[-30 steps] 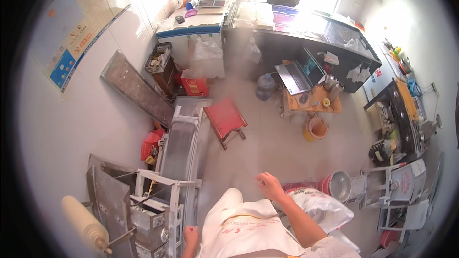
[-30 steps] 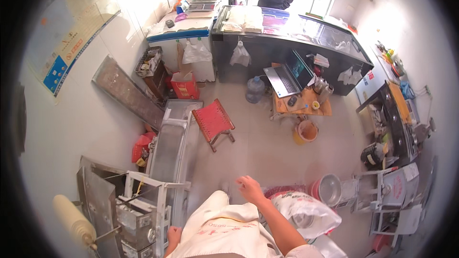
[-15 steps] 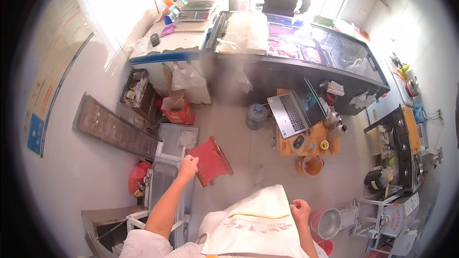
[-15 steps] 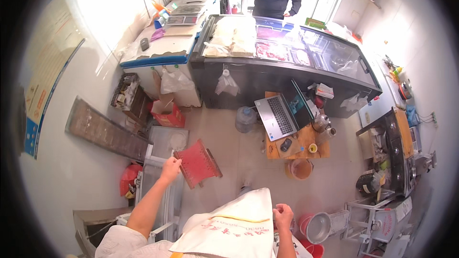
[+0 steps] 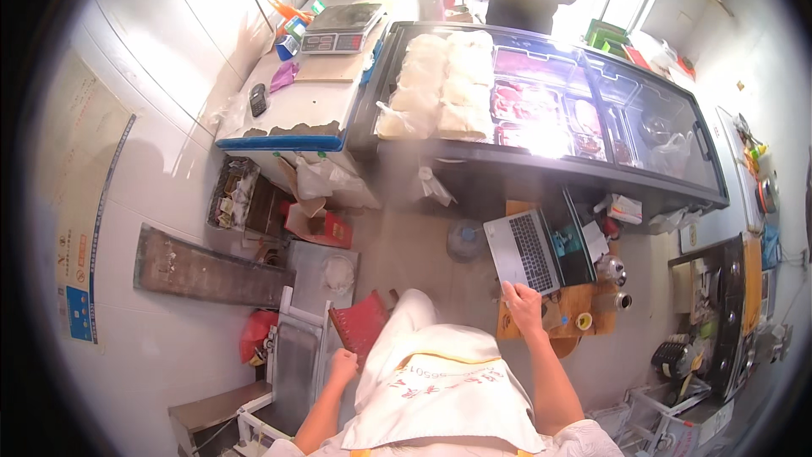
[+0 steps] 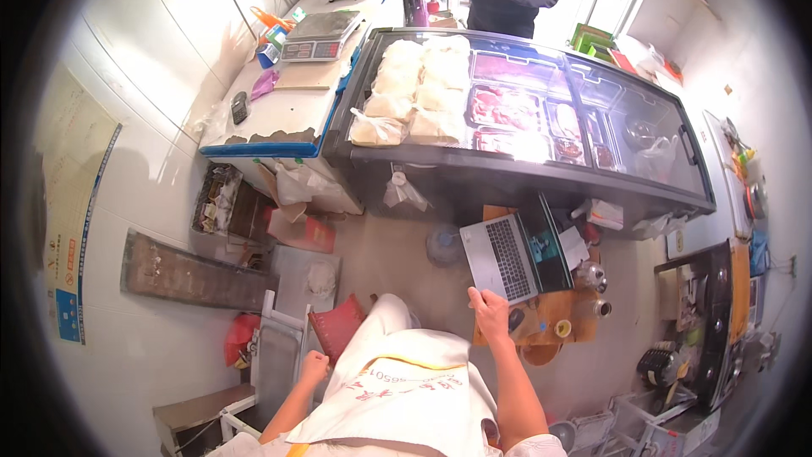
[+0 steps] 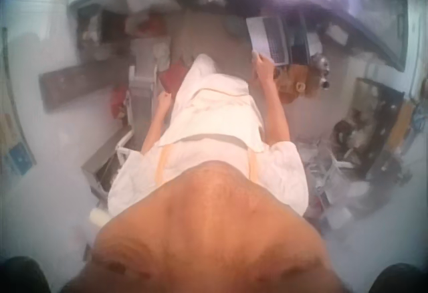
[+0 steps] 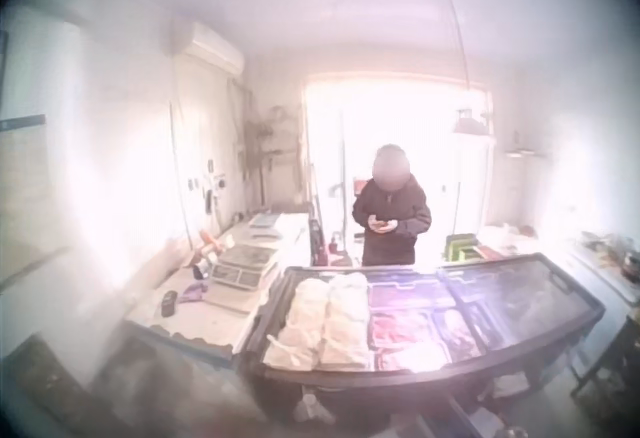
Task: The person operates a dough sheeter, adjusting rollers and threading dough through the machine. They retrieve packaged dough from a display case, place it on a scale, and return to the sheeter to continue processing.
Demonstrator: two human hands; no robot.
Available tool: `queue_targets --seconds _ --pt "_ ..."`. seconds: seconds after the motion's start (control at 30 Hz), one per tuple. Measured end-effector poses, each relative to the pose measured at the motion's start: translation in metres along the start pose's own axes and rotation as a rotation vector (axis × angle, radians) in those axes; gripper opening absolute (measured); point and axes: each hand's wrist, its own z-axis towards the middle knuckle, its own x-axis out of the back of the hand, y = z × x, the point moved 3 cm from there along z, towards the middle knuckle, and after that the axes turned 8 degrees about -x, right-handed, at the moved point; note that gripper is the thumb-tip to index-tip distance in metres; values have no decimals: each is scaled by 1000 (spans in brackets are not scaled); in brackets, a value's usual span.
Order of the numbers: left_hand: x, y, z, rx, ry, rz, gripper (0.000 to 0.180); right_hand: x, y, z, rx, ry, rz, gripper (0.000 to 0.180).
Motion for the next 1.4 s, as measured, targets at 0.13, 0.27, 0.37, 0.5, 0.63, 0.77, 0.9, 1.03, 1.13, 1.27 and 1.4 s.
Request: queue_targets --seconds 0.13,0.27,0.37,0.5,0.63,0.77,0.9,1.03,1.13,1.27,1.4 --pt "35 56 79 -138 203 24 18 -56 -46 54 -118 -134 -46 46" --pt "88 207 202 -492 378 93 21 -120 -82 106 -158 -162 -84 46" --pt "125 315 314 -628 400 70 23 -171 -122 140 -214 -155 -66 44" --pt "155 451 463 -965 440 123 20 -224 -177 186 -173 -203 -91 41" --pt "169 521 567 -1044 510 335 15 -249 -216 225 -82 -193 -186 41" --pt "162 533 610 -1073 582 474 15 -252 -246 264 -181 -165 -139 37" --pt "159 536 611 -1076 628 532 15 -259 -280 312 -4 -52 -125 21" --pt "162 540 611 -1029 588 561 15 -285 -307 370 280 -23 -256 33" --pt "162 540 609 -977 552 555 15 -310 -329 399 480 -65 -417 47" --pt "162 543 611 -994 563 611 17 -328 -311 417 430 -229 -575 43" --pt "160 549 608 -1007 582 581 17 -317 -312 419 411 -226 -437 41"
